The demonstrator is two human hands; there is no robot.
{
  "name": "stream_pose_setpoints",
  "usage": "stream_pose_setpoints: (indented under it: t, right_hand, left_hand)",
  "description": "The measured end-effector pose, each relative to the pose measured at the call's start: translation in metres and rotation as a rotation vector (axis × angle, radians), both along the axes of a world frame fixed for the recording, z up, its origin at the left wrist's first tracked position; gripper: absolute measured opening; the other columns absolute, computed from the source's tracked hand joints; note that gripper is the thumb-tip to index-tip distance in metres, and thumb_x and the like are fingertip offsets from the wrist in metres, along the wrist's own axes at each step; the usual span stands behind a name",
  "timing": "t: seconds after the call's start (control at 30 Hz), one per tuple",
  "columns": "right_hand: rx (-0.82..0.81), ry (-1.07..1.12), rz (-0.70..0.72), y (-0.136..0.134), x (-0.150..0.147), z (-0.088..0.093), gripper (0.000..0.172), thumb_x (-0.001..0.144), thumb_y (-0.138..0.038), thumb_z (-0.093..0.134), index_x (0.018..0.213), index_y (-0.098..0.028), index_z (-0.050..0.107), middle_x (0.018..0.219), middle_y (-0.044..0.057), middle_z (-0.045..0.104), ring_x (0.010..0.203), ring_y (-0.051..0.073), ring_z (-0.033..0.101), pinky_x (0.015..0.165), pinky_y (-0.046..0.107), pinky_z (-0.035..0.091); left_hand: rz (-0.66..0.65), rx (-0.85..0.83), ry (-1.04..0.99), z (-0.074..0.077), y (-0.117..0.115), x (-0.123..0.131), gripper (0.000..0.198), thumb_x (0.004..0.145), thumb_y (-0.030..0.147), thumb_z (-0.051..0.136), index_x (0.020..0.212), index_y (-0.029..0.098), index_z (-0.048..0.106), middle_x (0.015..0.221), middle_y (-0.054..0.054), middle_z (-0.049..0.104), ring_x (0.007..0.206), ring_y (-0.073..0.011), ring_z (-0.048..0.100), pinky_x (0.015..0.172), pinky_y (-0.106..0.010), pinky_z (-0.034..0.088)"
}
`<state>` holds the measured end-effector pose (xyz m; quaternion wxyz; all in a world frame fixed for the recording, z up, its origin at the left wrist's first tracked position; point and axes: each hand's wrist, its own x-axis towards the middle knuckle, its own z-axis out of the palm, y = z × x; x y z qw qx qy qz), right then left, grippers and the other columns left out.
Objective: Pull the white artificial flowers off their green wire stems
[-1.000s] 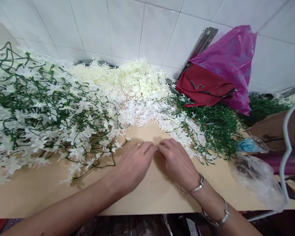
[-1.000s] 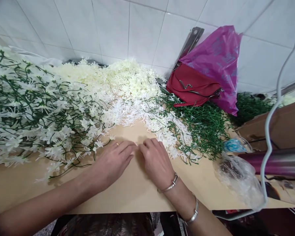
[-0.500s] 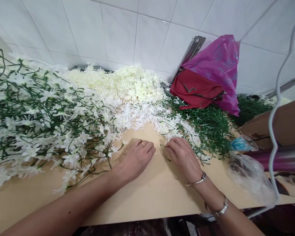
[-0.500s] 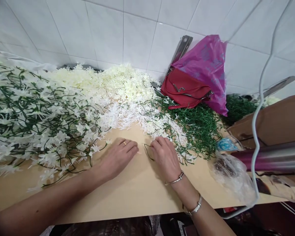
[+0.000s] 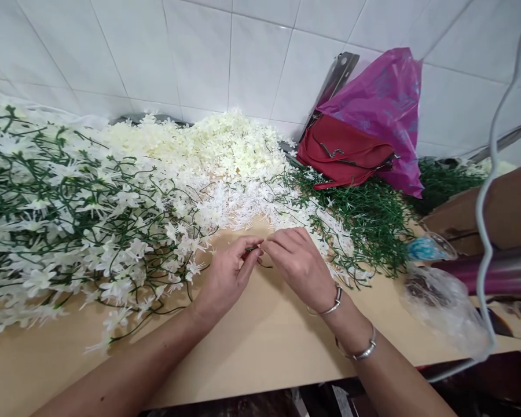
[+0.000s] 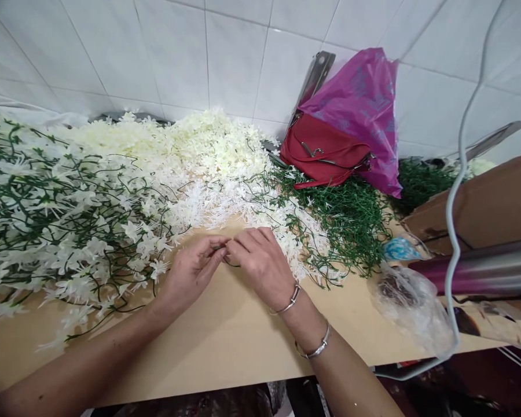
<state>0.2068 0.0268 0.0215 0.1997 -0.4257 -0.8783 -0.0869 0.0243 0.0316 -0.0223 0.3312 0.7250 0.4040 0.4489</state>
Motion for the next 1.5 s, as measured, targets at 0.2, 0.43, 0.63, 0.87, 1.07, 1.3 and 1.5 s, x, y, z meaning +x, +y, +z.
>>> stream_pose_setpoints:
  t: [0.2,0.43,0.63,0.87,1.07,1.3,1.5]
  right_hand:
    - [-0.065,0.065,-0.248,0.038,0.033,0.006,0.019,0.103,-0.019,0.052,0.103,-0.02,0.071,0.098,0.01,0.074,0.092,0.026,0.064,0.084,0.038,0.041]
    - [-0.264,-0.072,-0.475,0.052,0.029,-0.008,0.012,0.092,-0.011,0.061,0.09,-0.018,0.07,0.093,0.011,0.075,0.087,0.025,0.067,0.077,0.035,0.04]
    - [-0.345,0.475,-0.23,0.045,0.016,-0.026,0.016,0.089,-0.011,0.057,0.089,-0.022,0.069,0.089,0.003,0.071,0.078,0.018,0.066,0.075,0.03,0.047]
    - [-0.457,0.705,-0.133,0.043,0.009,-0.036,0.014,0.092,-0.02,0.061,0.092,-0.021,0.075,0.086,0.002,0.075,0.079,0.018,0.068,0.075,0.03,0.05]
    - [-0.372,0.514,-0.037,0.033,-0.004,-0.028,0.015,0.096,-0.018,0.061,0.091,-0.021,0.075,0.083,0.003,0.073,0.081,0.019,0.066,0.077,0.032,0.048]
    - [-0.269,0.59,-0.052,0.035,0.002,-0.024,0.015,0.1,-0.021,0.06,0.105,-0.022,0.075,0.1,0.006,0.077,0.094,0.021,0.071,0.086,0.034,0.053]
    - [-0.237,0.524,0.0,0.041,0.013,-0.03,0.016,0.096,-0.014,0.064,0.104,-0.023,0.074,0.097,0.006,0.075,0.091,0.022,0.068,0.084,0.038,0.053]
  left_hand:
    - [-0.06,-0.122,-0.03,-0.009,0.003,-0.007,0.016,0.102,0.027,0.056,0.111,0.019,0.067,0.079,-0.002,0.076,0.07,-0.0167,0.074,0.068,-0.03,0.056]
    - [0.028,-0.09,0.034,-0.003,0.003,-0.006,0.011,0.095,0.026,0.066,0.086,0.02,0.067,0.076,-0.001,0.072,0.068,-0.015,0.066,0.064,-0.027,0.051]
    - [-0.011,0.05,0.146,-0.002,0.003,-0.007,0.022,0.094,0.027,0.07,0.078,0.02,0.058,0.08,-0.002,0.067,0.075,-0.0164,0.064,0.069,-0.029,0.05]
    - [0.137,0.123,0.033,-0.004,0.007,-0.005,0.024,0.102,0.021,0.058,0.126,0.02,0.059,0.12,-0.01,0.068,0.092,-0.0158,0.069,0.084,-0.031,0.057]
    - [0.103,0.104,0.009,-0.003,0.012,-0.007,0.014,0.1,0.021,0.063,0.112,0.022,0.07,0.105,-0.006,0.074,0.095,-0.0184,0.069,0.082,-0.031,0.057]
    - [0.138,-0.219,-0.316,-0.01,0.013,-0.006,0.019,0.097,0.036,0.068,0.105,0.019,0.072,0.09,-0.003,0.076,0.078,-0.0155,0.073,0.075,-0.028,0.059]
    - [0.148,-0.359,-0.564,-0.011,0.019,-0.004,0.028,0.086,0.037,0.08,0.104,0.017,0.073,0.085,-0.001,0.078,0.079,-0.0169,0.078,0.075,-0.026,0.061]
